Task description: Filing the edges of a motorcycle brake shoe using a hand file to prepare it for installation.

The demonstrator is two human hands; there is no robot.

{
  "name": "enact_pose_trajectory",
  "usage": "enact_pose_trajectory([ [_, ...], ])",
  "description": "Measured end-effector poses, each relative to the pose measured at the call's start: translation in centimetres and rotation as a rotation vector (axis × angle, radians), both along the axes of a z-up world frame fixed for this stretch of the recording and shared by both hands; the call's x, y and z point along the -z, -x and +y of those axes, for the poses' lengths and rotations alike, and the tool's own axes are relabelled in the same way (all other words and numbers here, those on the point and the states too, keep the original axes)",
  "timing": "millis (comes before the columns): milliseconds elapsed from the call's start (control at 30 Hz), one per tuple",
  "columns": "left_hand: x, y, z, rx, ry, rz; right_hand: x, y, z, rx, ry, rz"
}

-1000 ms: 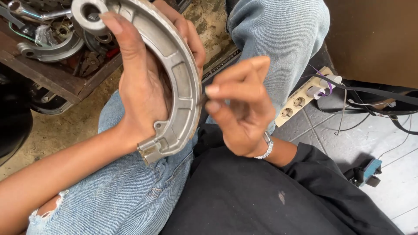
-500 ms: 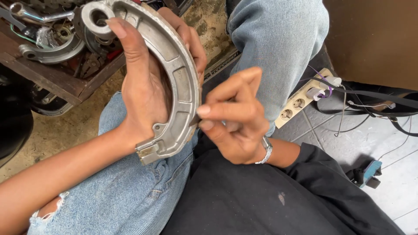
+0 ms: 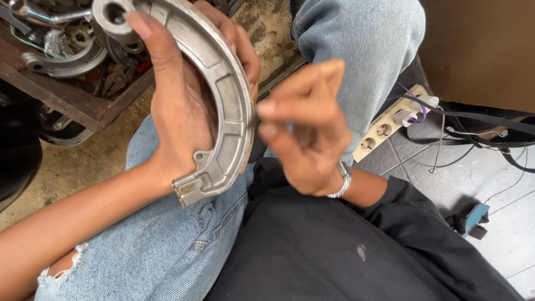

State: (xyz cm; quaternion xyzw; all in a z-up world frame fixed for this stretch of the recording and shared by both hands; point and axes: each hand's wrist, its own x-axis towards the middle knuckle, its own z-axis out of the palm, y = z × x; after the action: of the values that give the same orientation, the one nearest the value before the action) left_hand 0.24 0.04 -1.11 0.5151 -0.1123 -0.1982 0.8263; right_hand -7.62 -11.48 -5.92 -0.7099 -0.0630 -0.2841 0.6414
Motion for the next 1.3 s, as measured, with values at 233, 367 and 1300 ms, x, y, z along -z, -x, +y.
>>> enact_pose_trajectory([
  [233,-1.2,0.0,-0.1,-0.058,-0.125,-0.006,-0.3,0.3,0.1,-0.069,0.051,-0.047],
  [367,-0.8,-0.1,0.1,-0.005,-0.052,-0.082,-0.8,1.1,0.2,-0.065,0.081,-0.018],
  [1300,-1.2,-0.2,0.0,-0.007,0.016,-0.083,-1.4,-0.6,-1.7,-0.164,0.252,-0.168],
])
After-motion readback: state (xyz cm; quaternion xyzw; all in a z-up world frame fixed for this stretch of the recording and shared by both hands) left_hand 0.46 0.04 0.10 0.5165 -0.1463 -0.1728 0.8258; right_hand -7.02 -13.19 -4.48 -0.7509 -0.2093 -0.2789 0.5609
